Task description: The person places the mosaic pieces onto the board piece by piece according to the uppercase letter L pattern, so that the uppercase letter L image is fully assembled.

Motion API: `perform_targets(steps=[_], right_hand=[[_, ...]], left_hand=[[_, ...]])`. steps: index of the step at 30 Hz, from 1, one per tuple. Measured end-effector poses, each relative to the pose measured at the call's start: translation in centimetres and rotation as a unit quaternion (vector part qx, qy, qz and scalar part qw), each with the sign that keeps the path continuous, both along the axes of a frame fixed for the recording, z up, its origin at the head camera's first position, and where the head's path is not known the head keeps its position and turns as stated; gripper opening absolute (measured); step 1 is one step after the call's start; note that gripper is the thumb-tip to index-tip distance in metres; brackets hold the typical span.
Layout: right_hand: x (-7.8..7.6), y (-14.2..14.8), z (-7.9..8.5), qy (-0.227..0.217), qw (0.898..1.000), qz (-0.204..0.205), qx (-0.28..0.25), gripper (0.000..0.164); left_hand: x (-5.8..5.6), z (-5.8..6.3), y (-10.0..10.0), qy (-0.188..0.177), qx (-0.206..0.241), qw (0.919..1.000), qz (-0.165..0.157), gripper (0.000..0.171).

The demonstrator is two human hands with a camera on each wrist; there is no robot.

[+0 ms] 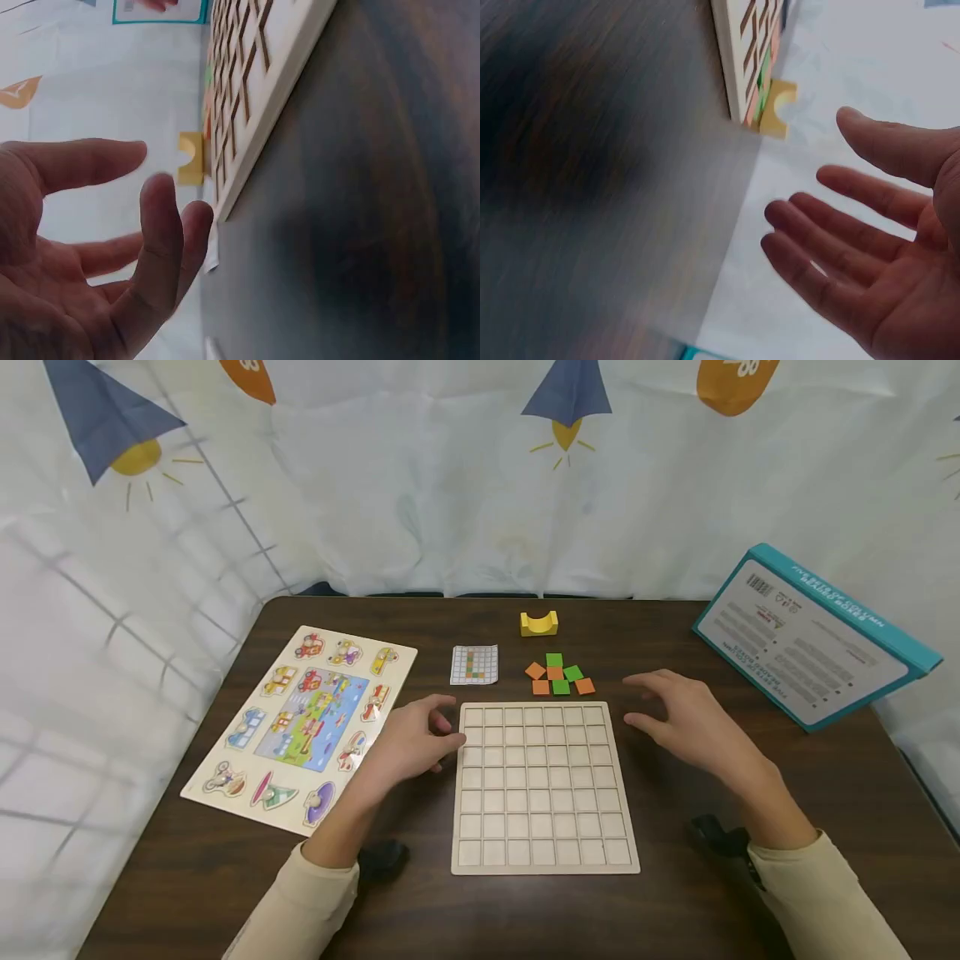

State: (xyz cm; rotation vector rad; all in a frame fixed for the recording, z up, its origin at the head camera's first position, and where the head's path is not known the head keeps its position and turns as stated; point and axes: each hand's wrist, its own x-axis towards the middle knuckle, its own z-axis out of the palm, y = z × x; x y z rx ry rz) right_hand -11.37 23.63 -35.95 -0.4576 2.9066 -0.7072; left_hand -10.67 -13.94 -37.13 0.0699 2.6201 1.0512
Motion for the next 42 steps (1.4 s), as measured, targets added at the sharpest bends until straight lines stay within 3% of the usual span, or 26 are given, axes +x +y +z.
perform_targets(steps=[4, 9, 21, 29, 42], right_hand=[[-0.9, -1.0, 0.1, -0.004, 1.000, 0.023, -0.014, 0.044], [-2.5, -1.8, -0.1, -0.018, 0.998, 0.041, -0.032, 0.037], [-7.3, -2.7, -1.7, -0.050, 0.996, 0.067, -0.020, 0.025], [-8.3, -2.9, -2.6, -0.054, 0.996, 0.076, -0.009, 0.025], [-8.6, -3.4, -3.3, -0.031, 0.997, 0.070, -0.008, 0.021]], left_hand=[[-0.1, -0.4, 0.5, -0.055, 0.043, 0.9973, 0.023, 0.067], [-0.1, -1.1, 0.8, -0.079, 0.066, 0.9938, 0.042, 0.067], [0.3, -2.0, 1.3, -0.069, 0.095, 0.9906, 0.070, 0.077], [0.2, -2.1, 1.5, -0.054, 0.078, 0.9930, 0.071, 0.079], [0.4, -2.2, 1.7, -0.044, 0.078, 0.9927, 0.080, 0.078]])
